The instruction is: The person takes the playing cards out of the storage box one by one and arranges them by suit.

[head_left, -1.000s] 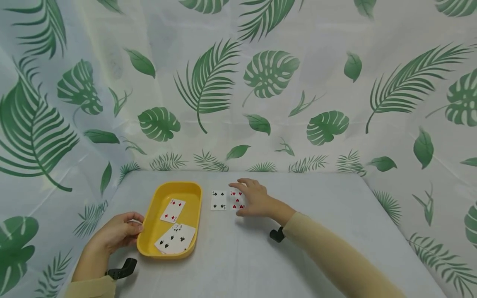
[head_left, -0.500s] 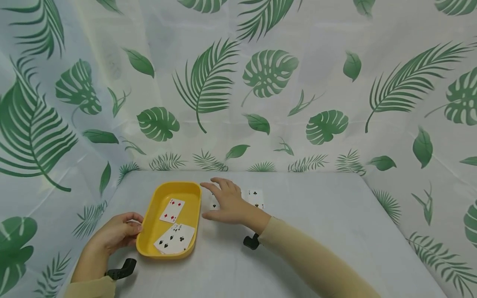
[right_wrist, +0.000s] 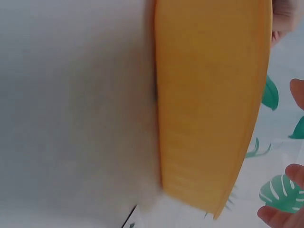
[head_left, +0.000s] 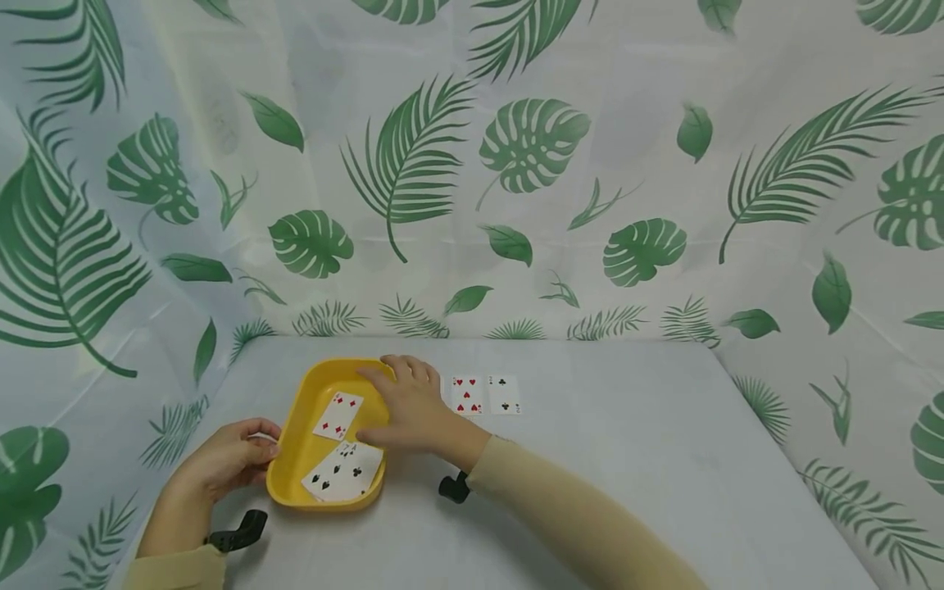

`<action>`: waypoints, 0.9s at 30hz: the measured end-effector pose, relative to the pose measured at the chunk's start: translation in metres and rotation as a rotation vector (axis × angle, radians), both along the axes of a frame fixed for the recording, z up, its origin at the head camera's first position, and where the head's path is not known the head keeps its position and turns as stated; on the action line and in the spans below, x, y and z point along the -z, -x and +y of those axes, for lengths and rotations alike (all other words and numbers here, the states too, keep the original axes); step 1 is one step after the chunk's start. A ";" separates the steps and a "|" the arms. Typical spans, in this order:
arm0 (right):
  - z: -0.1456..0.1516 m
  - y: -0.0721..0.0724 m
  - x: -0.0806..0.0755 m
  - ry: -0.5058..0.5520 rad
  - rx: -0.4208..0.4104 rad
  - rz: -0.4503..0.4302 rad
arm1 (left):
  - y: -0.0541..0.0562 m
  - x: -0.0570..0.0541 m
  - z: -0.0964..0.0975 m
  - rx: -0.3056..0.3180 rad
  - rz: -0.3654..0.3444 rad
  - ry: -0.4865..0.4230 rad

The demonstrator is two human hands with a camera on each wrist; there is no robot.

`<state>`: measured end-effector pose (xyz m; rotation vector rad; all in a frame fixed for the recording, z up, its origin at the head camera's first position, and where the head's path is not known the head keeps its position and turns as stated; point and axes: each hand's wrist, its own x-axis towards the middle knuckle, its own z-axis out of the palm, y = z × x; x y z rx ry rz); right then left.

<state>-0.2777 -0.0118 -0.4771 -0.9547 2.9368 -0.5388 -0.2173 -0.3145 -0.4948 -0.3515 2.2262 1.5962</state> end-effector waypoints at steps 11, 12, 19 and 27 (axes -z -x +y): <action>-0.045 -0.005 0.005 -0.034 -0.005 0.020 | 0.000 -0.002 0.000 0.002 -0.004 -0.005; -0.049 -0.005 0.006 -0.040 -0.005 0.018 | 0.000 -0.002 0.000 0.004 -0.005 -0.004; -0.069 -0.007 0.010 -0.063 0.010 -0.035 | -0.001 -0.002 -0.002 0.025 0.002 -0.014; -0.081 -0.002 0.017 -0.113 0.056 -0.082 | -0.001 0.002 -0.003 0.038 0.012 -0.021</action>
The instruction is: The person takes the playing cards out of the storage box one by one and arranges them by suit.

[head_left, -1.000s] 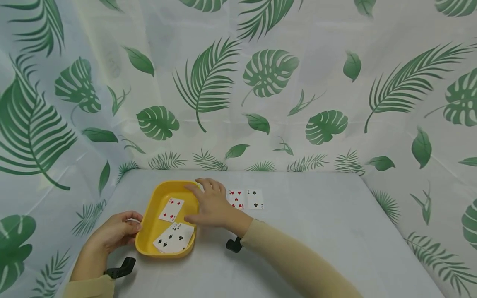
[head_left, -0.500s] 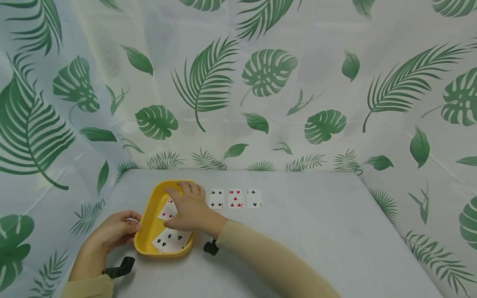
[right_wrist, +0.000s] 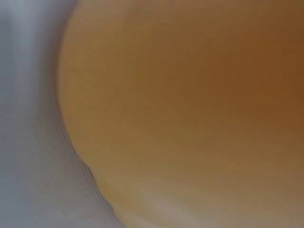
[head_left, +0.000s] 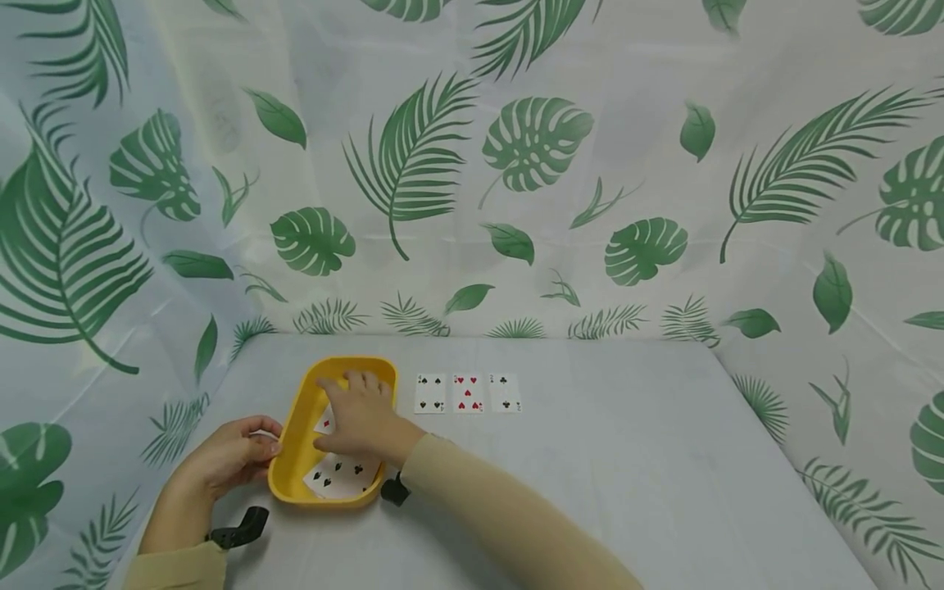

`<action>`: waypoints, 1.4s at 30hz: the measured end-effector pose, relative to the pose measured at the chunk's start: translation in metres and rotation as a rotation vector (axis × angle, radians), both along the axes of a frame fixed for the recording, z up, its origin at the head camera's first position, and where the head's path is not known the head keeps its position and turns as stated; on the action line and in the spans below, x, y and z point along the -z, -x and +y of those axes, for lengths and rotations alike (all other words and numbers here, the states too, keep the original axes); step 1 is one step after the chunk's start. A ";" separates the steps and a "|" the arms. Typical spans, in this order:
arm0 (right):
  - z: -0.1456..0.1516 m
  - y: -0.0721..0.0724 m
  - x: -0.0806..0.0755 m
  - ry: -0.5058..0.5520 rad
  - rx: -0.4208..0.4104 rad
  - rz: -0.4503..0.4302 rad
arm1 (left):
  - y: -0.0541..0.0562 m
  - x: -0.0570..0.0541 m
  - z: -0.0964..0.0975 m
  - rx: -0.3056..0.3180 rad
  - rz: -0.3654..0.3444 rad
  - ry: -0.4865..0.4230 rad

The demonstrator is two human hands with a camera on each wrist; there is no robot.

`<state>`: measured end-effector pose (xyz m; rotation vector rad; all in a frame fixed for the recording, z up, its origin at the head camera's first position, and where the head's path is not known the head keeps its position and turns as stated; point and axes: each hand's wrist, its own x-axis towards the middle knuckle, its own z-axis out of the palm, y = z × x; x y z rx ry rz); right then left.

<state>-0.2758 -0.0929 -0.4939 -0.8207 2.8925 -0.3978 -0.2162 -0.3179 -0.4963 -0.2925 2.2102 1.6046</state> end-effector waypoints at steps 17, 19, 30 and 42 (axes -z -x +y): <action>-0.002 0.017 0.010 -0.046 0.035 -0.079 | 0.005 0.000 0.004 -0.010 -0.007 0.033; -0.003 0.018 0.011 -0.054 0.036 -0.088 | 0.005 -0.001 0.005 -0.011 -0.007 0.033; -0.007 0.020 0.023 -0.075 0.055 -0.075 | 0.004 0.001 0.003 -0.006 -0.003 0.021; -0.012 0.019 0.023 -0.060 0.028 -0.071 | 0.002 0.003 0.000 -0.002 -0.003 0.014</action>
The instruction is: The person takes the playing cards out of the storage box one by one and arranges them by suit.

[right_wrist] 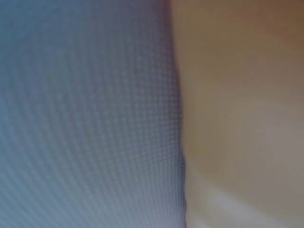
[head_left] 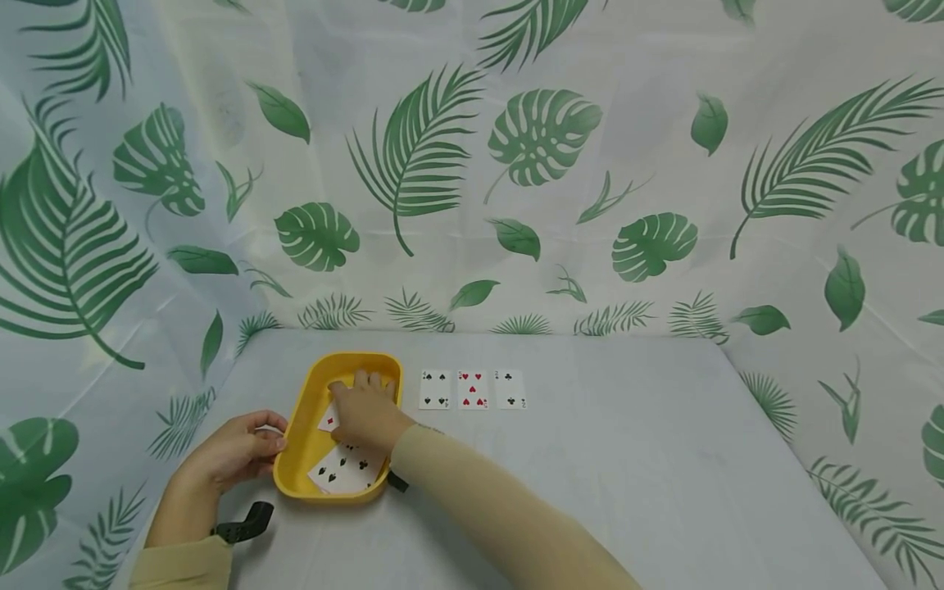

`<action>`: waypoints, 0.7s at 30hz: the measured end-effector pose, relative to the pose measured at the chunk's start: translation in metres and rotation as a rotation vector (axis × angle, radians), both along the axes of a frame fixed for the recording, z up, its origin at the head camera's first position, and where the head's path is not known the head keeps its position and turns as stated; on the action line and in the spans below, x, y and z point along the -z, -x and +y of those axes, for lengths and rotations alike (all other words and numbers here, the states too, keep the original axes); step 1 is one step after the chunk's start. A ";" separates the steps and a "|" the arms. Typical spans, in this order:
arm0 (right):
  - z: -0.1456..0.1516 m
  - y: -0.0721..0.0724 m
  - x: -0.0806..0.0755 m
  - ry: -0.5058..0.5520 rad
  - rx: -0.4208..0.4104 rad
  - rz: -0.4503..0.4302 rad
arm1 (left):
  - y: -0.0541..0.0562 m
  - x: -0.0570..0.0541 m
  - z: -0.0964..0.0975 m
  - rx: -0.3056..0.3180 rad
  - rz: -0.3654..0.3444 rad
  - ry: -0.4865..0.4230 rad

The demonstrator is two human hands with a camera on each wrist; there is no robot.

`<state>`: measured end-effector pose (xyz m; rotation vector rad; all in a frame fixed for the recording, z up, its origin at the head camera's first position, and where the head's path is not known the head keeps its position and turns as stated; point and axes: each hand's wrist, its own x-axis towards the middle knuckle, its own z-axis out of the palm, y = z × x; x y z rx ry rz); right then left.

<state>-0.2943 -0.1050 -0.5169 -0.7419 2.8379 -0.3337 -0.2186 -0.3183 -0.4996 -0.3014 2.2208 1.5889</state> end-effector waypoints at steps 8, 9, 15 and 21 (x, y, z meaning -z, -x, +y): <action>0.000 -0.001 -0.001 0.035 -0.009 0.033 | -0.002 -0.002 0.002 -0.014 -0.003 -0.006; 0.000 -0.002 -0.002 0.042 -0.011 0.038 | -0.002 -0.002 0.002 -0.014 -0.003 -0.005; 0.000 -0.004 -0.005 0.079 -0.028 0.064 | -0.003 -0.002 0.001 -0.010 0.000 -0.006; 0.002 -0.003 -0.007 0.110 -0.047 0.071 | -0.002 -0.002 0.001 -0.011 0.007 -0.003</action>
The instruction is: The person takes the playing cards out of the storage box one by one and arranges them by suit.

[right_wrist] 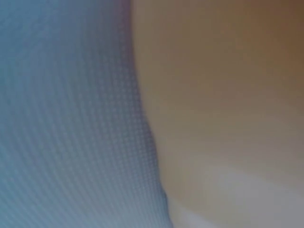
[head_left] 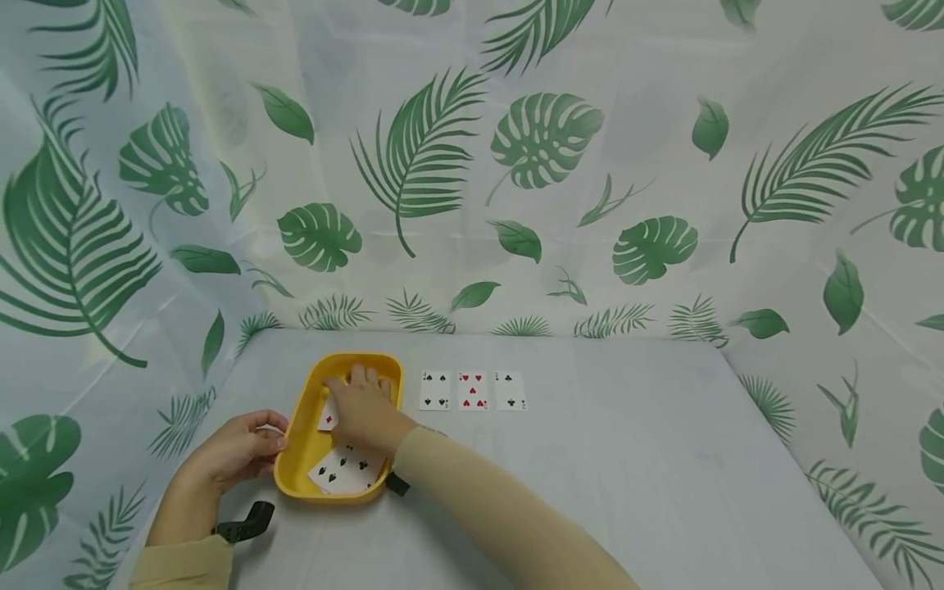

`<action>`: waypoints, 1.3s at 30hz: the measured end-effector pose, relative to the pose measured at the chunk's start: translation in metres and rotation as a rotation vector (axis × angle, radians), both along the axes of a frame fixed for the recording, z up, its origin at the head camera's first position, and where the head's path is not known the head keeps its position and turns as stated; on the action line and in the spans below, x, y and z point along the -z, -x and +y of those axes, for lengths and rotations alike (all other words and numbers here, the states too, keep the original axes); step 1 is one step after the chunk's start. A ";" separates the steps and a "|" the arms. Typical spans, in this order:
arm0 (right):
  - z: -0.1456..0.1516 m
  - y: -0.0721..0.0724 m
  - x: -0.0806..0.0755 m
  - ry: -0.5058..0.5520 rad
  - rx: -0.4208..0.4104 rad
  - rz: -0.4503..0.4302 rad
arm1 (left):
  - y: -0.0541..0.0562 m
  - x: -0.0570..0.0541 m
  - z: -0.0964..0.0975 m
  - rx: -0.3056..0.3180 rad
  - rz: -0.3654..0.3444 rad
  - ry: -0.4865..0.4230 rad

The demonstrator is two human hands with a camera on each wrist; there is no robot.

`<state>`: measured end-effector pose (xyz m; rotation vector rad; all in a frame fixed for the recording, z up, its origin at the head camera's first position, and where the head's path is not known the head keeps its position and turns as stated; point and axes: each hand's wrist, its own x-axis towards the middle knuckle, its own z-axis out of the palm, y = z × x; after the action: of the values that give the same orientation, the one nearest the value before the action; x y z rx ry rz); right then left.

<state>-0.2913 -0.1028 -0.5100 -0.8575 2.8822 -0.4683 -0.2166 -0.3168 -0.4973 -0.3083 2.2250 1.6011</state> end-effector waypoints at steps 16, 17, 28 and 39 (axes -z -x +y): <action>0.000 0.000 -0.007 0.003 -0.018 -0.020 | -0.001 -0.002 0.002 0.006 0.005 0.003; 0.000 0.000 -0.008 0.004 -0.016 -0.022 | -0.001 -0.002 0.002 0.007 0.005 0.001; 0.019 -0.003 -0.024 0.044 -0.066 -0.039 | 0.000 -0.003 0.002 0.001 -0.002 0.000; 0.060 -0.004 -0.031 0.109 -0.135 -0.055 | -0.001 -0.004 0.003 -0.001 0.006 0.009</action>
<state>-0.2868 -0.0431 -0.4791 -1.0307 2.7478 -0.6284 -0.2153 -0.3141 -0.4937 -0.3075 2.2373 1.5957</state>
